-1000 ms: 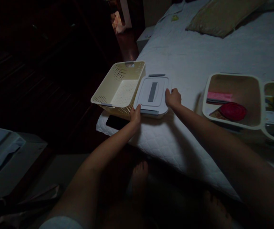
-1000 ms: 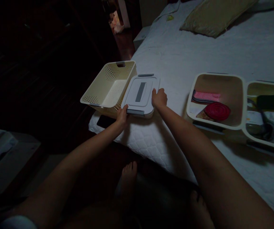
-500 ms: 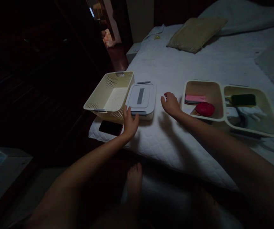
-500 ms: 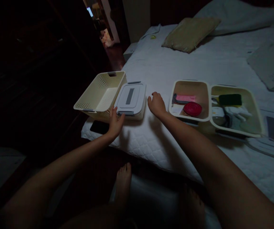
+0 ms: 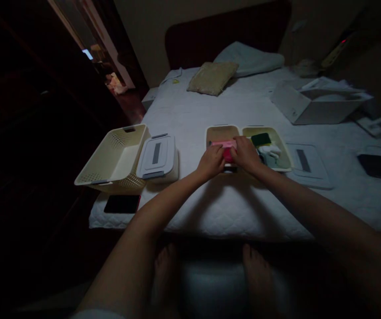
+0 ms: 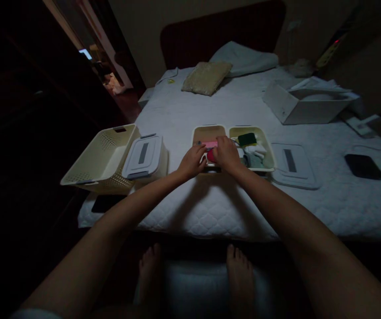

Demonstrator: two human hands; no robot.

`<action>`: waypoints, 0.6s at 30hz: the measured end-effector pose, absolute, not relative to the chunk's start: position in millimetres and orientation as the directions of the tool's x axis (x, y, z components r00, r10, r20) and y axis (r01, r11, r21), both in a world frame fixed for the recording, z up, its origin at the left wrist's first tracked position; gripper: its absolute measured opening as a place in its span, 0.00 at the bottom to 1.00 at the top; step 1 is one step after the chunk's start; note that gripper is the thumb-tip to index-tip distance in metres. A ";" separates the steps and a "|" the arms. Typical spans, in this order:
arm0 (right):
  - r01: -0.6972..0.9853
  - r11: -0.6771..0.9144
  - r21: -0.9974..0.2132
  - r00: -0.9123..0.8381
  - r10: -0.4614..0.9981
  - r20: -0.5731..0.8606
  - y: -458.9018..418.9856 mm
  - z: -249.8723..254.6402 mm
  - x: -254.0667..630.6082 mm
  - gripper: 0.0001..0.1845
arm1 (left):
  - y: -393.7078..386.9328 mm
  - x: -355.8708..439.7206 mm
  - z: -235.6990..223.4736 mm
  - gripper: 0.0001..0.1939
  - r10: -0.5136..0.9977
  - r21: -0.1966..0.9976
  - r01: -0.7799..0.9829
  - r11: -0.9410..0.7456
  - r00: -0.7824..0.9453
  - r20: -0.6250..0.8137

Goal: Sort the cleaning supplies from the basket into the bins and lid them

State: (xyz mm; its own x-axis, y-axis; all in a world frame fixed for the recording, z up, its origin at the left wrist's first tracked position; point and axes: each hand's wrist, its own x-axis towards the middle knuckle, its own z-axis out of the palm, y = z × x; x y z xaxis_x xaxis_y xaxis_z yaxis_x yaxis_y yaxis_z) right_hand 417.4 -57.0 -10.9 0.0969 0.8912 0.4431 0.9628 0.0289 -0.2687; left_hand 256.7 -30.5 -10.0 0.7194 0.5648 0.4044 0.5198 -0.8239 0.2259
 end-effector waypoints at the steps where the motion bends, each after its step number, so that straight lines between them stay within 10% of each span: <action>1: 0.965 0.003 -0.264 0.121 0.883 0.453 -62.2 -11.1 433.5 0.22 | -29.5 274.0 -9.7 0.17 0.550 0.221 0.506 -0.834 0.730 0.405; 18: 0.717 -0.597 -0.360 0.697 0.630 0.343 -160.7 -51.9 662.2 0.23 | -60.8 533.9 -26.1 0.14 0.404 0.298 0.323 -0.898 0.873 0.273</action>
